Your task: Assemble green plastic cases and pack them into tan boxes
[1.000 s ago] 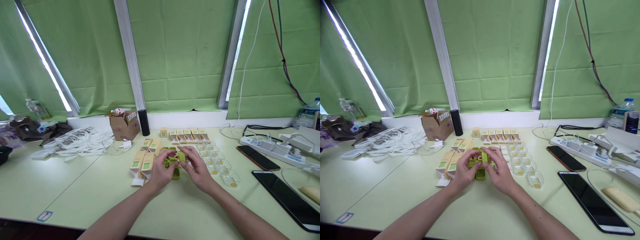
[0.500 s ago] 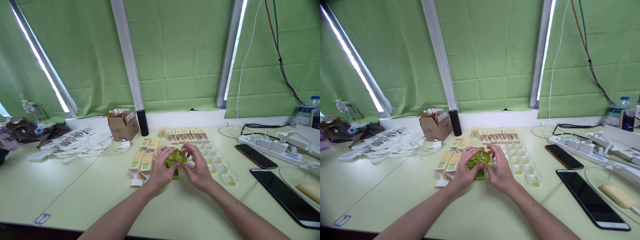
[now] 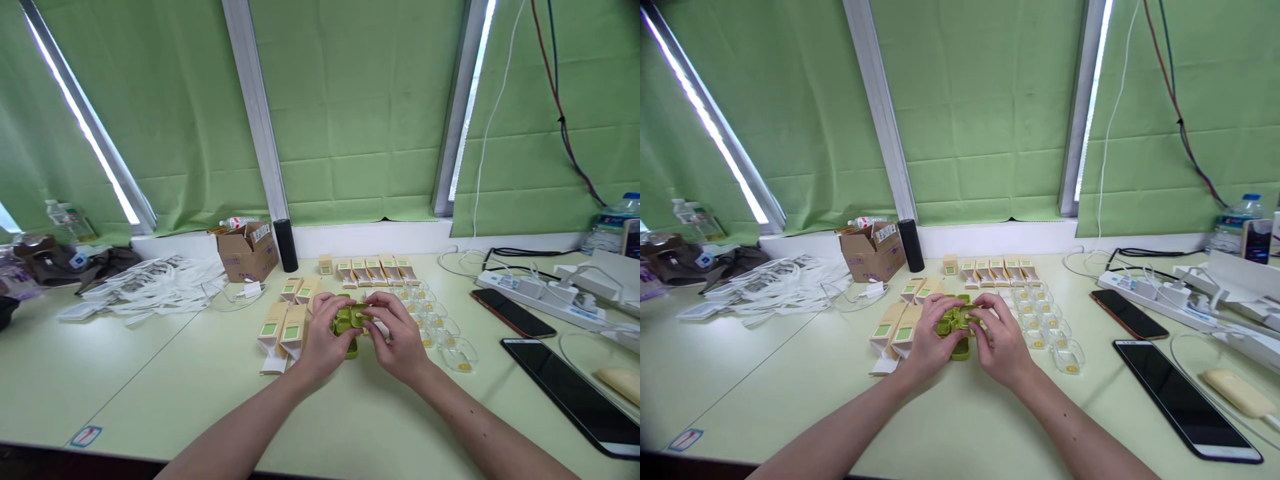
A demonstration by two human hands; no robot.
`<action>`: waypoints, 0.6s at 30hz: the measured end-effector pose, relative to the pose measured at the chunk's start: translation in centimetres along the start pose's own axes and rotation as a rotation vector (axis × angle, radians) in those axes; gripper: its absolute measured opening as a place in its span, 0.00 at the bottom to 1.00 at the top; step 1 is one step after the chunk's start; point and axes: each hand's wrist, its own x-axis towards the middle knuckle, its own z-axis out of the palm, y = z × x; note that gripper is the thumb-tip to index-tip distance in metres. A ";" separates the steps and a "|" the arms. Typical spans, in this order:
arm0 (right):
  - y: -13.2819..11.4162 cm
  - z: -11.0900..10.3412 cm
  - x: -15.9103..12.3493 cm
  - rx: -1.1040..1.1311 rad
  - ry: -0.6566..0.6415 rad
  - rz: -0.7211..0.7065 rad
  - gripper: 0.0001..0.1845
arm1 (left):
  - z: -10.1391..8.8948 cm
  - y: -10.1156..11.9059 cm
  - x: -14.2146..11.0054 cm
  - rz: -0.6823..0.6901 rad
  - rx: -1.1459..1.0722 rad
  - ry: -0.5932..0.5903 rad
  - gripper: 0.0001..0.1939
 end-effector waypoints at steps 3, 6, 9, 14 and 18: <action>0.0 0.1 -0.1 -0.110 0.021 -0.005 0.12 | 0.0 0.1 -0.1 0.043 0.020 -0.005 0.22; 0.0 0.1 -0.1 -0.207 0.032 -0.008 0.11 | 0.0 0.1 -0.2 0.069 0.039 -0.011 0.21; 0.1 0.0 0.0 -0.256 0.034 -0.015 0.10 | 0.0 0.1 -0.3 0.090 0.058 -0.020 0.21; 0.3 0.1 0.0 -0.309 0.026 -0.031 0.11 | 0.1 0.1 -0.4 0.173 0.098 -0.032 0.21; 0.4 0.1 0.0 -0.315 0.030 -0.042 0.12 | 0.1 0.1 -0.4 0.205 0.123 -0.023 0.21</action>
